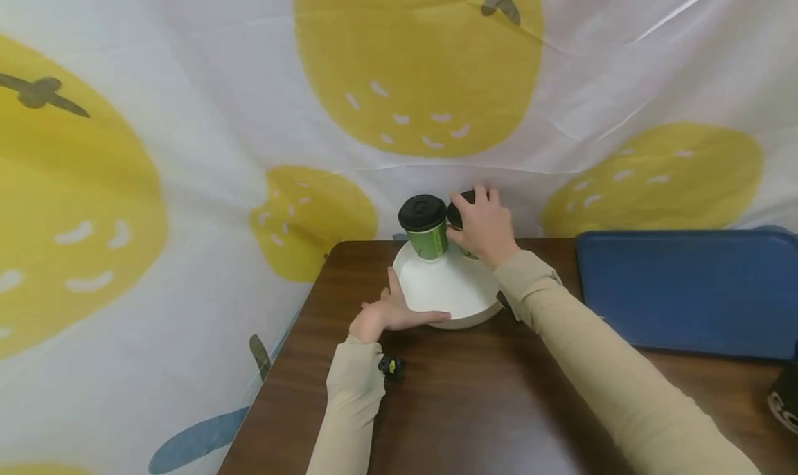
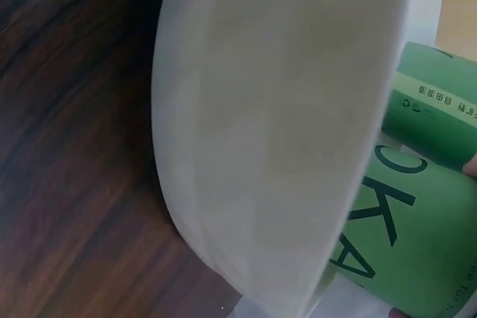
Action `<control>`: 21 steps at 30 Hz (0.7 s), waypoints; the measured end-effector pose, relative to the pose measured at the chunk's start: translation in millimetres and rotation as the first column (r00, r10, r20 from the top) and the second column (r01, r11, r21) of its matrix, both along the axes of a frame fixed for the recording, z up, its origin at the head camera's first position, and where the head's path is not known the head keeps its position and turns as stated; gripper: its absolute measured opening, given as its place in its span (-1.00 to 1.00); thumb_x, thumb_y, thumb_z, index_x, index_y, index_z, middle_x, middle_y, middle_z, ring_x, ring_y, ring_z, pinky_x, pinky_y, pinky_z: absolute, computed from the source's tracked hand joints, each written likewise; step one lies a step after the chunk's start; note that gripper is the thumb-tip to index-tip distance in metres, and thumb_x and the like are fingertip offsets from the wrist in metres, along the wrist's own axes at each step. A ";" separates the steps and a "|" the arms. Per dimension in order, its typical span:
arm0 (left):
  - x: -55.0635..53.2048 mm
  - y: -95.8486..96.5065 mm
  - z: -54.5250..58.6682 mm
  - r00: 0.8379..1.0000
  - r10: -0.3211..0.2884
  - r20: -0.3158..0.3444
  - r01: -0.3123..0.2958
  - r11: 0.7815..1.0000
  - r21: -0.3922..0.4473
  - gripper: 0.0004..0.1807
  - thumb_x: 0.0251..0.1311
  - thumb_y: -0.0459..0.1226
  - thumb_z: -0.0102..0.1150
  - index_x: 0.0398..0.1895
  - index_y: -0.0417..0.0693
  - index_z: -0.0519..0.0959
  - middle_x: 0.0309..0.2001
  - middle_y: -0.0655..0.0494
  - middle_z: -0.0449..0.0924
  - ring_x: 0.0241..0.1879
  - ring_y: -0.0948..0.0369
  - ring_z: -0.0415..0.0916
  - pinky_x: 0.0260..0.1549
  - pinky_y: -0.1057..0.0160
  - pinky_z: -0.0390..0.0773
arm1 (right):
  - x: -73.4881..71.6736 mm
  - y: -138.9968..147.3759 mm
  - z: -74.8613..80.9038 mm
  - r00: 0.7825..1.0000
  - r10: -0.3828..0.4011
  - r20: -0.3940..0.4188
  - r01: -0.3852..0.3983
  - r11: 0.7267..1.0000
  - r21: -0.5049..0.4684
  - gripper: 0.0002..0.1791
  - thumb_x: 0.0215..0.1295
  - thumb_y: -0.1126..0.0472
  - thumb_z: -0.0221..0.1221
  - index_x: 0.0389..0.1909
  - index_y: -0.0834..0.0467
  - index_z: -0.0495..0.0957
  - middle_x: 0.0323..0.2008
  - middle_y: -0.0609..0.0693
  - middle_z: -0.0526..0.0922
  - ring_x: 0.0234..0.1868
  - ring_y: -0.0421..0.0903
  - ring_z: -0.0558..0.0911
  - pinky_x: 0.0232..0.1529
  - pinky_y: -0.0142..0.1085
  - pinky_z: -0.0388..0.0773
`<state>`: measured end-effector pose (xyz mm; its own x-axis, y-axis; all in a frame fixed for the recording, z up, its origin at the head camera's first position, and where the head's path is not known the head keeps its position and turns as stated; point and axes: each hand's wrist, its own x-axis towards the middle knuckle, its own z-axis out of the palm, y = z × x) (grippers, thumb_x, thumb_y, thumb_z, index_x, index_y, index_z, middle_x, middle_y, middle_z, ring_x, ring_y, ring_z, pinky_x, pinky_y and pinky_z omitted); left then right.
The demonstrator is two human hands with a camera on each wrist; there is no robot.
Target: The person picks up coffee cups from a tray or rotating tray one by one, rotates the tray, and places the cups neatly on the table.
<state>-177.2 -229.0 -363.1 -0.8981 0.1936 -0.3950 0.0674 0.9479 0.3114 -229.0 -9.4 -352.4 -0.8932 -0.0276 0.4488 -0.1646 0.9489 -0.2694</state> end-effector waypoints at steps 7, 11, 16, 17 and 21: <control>0.0 0.4 -2.7 1.000 0.011 0.009 -0.012 0.999 0.036 0.58 0.01 0.42 0.30 0.63 -0.16 -0.60 0.65 -0.37 -0.16 0.66 -0.23 -0.07 0.54 -0.47 -0.12 | 3.3 -0.5 -0.6 0.999 -0.010 -0.038 0.011 1.000 0.021 -0.32 0.29 -0.11 0.35 0.39 -0.01 0.46 0.28 0.37 0.44 0.18 0.37 0.51 -0.23 0.17 0.71; 2.4 -1.4 -2.1 1.000 0.014 0.001 -0.014 0.998 0.061 0.57 0.03 0.39 0.31 0.62 -0.18 -0.61 0.65 -0.39 -0.15 0.65 -0.25 -0.06 0.53 -0.48 -0.10 | 3.3 -2.8 -0.6 0.999 -0.010 -0.038 0.012 0.999 0.031 -0.33 0.30 -0.11 0.35 0.39 -0.01 0.46 0.29 0.37 0.44 0.17 0.36 0.52 -0.23 0.15 0.72; 4.2 -0.1 -0.3 1.000 0.008 -0.011 -0.007 0.999 0.052 0.57 0.04 0.40 0.29 0.62 -0.20 -0.61 0.64 -0.40 -0.11 0.64 -0.25 -0.02 0.51 -0.49 -0.06 | 2.2 -2.9 -0.7 0.999 -0.017 -0.036 0.018 0.999 0.033 -0.33 0.31 -0.11 0.35 0.40 -0.03 0.46 0.28 0.36 0.43 0.18 0.35 0.51 -0.23 0.13 0.73; 4.7 0.5 0.1 1.000 0.007 -0.010 -0.007 0.999 0.048 0.57 0.04 0.40 0.29 0.62 -0.20 -0.61 0.64 -0.41 -0.11 0.64 -0.25 -0.02 0.51 -0.49 -0.06 | 2.2 -2.5 -0.9 0.999 -0.018 -0.036 0.020 0.999 0.033 -0.33 0.31 -0.11 0.34 0.40 -0.03 0.46 0.29 0.36 0.43 0.18 0.35 0.51 -0.22 0.13 0.73; 5.7 3.4 1.5 1.000 0.003 -0.007 -0.003 0.999 0.035 0.56 0.05 0.39 0.29 0.62 -0.21 -0.60 0.64 -0.41 -0.12 0.64 -0.26 -0.03 0.51 -0.49 -0.08 | 3.4 -0.8 -0.4 0.999 -0.022 -0.027 0.023 0.999 0.023 -0.31 0.31 -0.11 0.34 0.41 -0.03 0.45 0.31 0.37 0.42 0.19 0.35 0.51 -0.19 0.13 0.72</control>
<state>-171.5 -225.6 -361.6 -0.9014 0.2045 -0.3816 0.0667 0.9365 0.3443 -225.7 -10.2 -352.9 -0.8815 -0.0182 0.4718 -0.1500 0.9583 -0.2433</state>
